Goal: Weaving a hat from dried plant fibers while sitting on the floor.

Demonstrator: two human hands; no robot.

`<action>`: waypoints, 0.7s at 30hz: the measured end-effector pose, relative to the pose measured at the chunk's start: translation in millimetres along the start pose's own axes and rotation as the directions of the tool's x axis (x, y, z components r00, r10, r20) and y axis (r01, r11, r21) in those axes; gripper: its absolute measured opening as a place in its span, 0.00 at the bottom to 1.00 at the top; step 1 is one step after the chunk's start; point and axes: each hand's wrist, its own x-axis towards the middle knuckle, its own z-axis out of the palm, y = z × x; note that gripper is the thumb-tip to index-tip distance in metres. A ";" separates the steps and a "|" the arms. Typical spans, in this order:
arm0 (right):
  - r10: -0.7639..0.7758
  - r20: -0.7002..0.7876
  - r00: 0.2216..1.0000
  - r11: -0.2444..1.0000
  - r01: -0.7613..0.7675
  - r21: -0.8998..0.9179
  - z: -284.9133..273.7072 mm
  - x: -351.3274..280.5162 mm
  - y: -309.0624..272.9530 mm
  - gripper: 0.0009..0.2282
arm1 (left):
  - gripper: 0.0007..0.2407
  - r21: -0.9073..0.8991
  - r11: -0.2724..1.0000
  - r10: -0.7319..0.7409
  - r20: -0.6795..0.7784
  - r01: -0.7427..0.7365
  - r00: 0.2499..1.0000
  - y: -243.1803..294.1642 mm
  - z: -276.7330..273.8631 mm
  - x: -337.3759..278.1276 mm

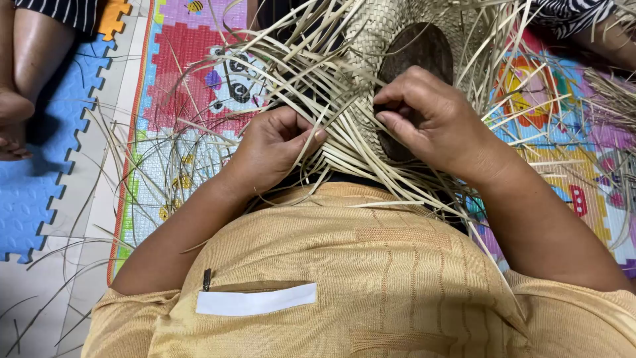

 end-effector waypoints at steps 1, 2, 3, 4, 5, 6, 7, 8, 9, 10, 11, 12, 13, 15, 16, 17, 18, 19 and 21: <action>0.000 0.003 1.000 1.000 0.000 0.001 0.8 -0.2 -1.1 0.08 | 0.07 -0.002 1.000 -0.001 -0.002 0.001 1.000 1.1 0.3 -1.0; 0.033 0.008 0.999 0.999 -0.033 -0.003 1.4 -0.4 -2.3 0.09 | 0.07 -0.011 1.000 -0.002 0.001 0.002 1.000 2.4 0.6 -1.9; 0.065 0.012 0.998 0.998 -0.065 -0.011 1.1 0.0 -3.1 0.09 | 0.06 -0.020 1.000 0.000 0.007 0.000 1.000 4.2 1.1 -1.3; 0.064 0.013 0.998 0.998 -0.064 -0.013 -0.3 0.4 -3.3 0.09 | 0.06 -0.022 1.000 0.002 0.007 -0.002 1.000 4.3 1.1 -0.1; 0.093 0.035 0.995 0.996 -0.093 0.002 -0.9 0.5 -3.6 0.09 | 0.06 -0.024 0.999 0.022 0.017 -0.021 1.000 3.7 0.9 0.0; 0.122 0.057 0.991 0.992 -0.123 0.016 -1.3 0.6 -3.9 0.10 | 0.06 -0.026 0.999 0.041 0.027 -0.041 0.999 3.0 0.7 0.1; 0.120 0.060 0.991 0.992 -0.121 0.017 -2.2 0.7 -4.7 0.10 | 0.06 -0.028 0.999 0.041 0.023 -0.041 0.999 4.9 0.8 -0.6; 0.146 0.081 0.986 0.988 -0.149 0.032 -3.1 0.9 -5.4 0.11 | 0.06 -0.012 1.000 0.026 0.020 -0.025 0.999 6.7 1.0 -1.3; 0.173 0.101 0.980 0.983 -0.178 0.045 -4.4 0.6 -6.0 0.12 | 0.05 0.003 1.000 0.010 0.020 -0.010 1.000 8.5 1.5 -1.1; 0.173 0.103 0.980 0.983 -0.178 0.045 -3.8 1.0 -5.3 0.12 | 0.05 0.002 1.000 0.010 0.019 -0.010 1.000 8.0 0.4 -0.6; 0.161 0.102 0.982 0.986 -0.166 0.034 -3.7 0.9 -4.7 0.12 | 0.05 0.050 0.998 0.025 0.016 -0.026 1.000 7.4 -0.3 -0.1; 0.150 0.102 0.983 0.988 -0.153 0.024 -3.5 0.8 -4.2 0.12 | 0.05 0.098 0.994 0.040 0.013 -0.041 0.999 6.8 -1.0 0.4; 0.150 0.104 0.983 0.988 -0.153 0.023 -3.9 1.1 -4.7 0.12 | 0.05 0.096 0.994 0.040 0.012 -0.041 0.999 7.4 -0.1 -0.5; 0.185 0.140 0.973 0.983 -0.182 -0.032 -4.6 1.8 -6.0 0.17 | 0.05 -0.008 1.000 -0.010 0.025 0.010 1.000 8.6 1.7 -2.7; 0.184 0.142 0.973 0.983 -0.181 -0.033 -3.3 2.7 -8.2 0.17 | 0.05 -0.010 1.000 -0.010 0.023 0.010 1.000 10.7 2.4 -3.3; 0.195 0.130 0.972 0.979 -0.185 -0.089 -2.1 3.6 -10.4 0.19 | 0.05 -0.014 1.000 -0.024 0.021 0.024 0.999 12.6 3.2 -3.8; 0.206 0.117 0.972 0.971 -0.188 -0.145 -0.9 4.6 -12.6 0.21 | 0.05 -0.018 0.999 -0.038 0.020 0.038 0.999 14.6 3.9 -4.3; 0.206 0.119 0.971 0.971 -0.188 -0.146 -2.1 6.3 -15.8 0.21 | 0.05 -0.020 0.999 -0.038 0.020 0.038 0.999 14.6 3.9 -4.2; 0.302 0.145 0.942 0.950 -0.309 0.033 -4.3 9.8 -21.9 0.17 | 0.05 0.034 0.999 0.007 0.016 -0.008 1.000 14.3 3.6 -3.9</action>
